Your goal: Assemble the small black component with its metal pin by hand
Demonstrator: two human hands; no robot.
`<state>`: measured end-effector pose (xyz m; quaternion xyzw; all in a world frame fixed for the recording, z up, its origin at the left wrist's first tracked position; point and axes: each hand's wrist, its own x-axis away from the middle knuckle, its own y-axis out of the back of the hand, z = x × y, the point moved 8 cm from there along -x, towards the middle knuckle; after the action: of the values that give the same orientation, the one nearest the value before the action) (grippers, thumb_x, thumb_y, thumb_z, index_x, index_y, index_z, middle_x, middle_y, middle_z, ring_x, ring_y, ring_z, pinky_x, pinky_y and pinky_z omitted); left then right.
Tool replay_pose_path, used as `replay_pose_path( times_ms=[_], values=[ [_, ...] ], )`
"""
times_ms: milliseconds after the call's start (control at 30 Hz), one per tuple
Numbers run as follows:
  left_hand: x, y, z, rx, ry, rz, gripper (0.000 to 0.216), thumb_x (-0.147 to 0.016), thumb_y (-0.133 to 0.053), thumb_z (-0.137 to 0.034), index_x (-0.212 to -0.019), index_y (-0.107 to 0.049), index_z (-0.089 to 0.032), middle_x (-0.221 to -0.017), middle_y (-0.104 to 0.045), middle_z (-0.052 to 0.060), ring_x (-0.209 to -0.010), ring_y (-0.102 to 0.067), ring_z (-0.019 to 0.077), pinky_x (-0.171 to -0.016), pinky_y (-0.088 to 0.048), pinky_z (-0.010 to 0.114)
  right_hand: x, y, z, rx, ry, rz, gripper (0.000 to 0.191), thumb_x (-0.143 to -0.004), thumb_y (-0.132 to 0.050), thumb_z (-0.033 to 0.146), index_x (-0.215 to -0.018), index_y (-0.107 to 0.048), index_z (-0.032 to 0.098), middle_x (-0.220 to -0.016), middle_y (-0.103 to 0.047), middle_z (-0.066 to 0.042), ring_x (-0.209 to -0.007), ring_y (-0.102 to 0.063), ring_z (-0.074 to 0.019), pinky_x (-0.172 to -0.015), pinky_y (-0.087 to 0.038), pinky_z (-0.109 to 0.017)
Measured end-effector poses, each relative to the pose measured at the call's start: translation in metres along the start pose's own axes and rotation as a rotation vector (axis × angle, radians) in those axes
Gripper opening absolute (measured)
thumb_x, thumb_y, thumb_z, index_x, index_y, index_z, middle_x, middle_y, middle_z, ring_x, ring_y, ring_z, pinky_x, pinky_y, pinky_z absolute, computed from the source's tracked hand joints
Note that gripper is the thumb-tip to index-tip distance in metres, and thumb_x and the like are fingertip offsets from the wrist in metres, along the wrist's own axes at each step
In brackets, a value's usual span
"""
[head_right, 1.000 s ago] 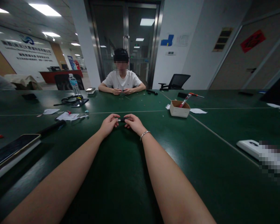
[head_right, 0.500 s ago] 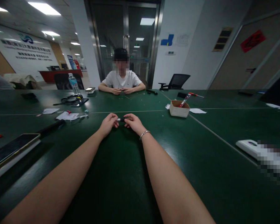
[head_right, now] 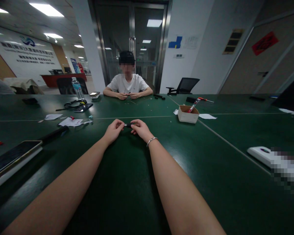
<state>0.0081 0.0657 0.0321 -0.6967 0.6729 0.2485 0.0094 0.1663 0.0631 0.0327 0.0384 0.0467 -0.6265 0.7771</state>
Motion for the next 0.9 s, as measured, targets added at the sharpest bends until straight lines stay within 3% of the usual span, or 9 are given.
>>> replay_pose_path(
  times_ms=[233,533,900],
  values=[
    [0.0,-0.004,-0.005,0.031,-0.045,0.043,0.016,-0.084,-0.054,-0.036,-0.089,-0.057,-0.021,-0.07,-0.059,-0.002,-0.064,-0.058,0.0118,-0.064,-0.047,0.026,-0.001,0.0,-0.001,-0.009,0.009,0.014,0.015,-0.082,-0.059,0.008,-0.094,-0.06,0.017,-0.073,-0.065,0.001,-0.053,-0.061,-0.0067,-0.048,-0.047,-0.016],
    [-0.002,-0.008,0.005,0.066,0.021,0.073,0.022,-0.081,-0.056,-0.04,-0.09,-0.059,-0.019,-0.071,-0.063,0.0,-0.063,-0.059,0.0124,-0.063,-0.047,0.027,-0.002,0.002,-0.002,0.0,-0.019,-0.023,0.013,-0.083,-0.057,0.009,-0.093,-0.06,0.017,-0.074,-0.065,0.0,-0.051,-0.06,-0.0069,-0.048,-0.048,-0.017],
    [-0.003,0.0,0.004,0.034,0.023,0.025,0.024,-0.08,-0.058,-0.042,-0.088,-0.061,-0.02,-0.07,-0.063,0.0,-0.065,-0.058,0.0128,-0.062,-0.045,0.026,-0.003,0.001,-0.005,0.027,-0.023,-0.013,0.012,-0.081,-0.063,0.012,-0.092,-0.06,0.016,-0.073,-0.067,0.0,-0.059,-0.063,-0.0082,-0.049,-0.047,-0.015]
  ],
)
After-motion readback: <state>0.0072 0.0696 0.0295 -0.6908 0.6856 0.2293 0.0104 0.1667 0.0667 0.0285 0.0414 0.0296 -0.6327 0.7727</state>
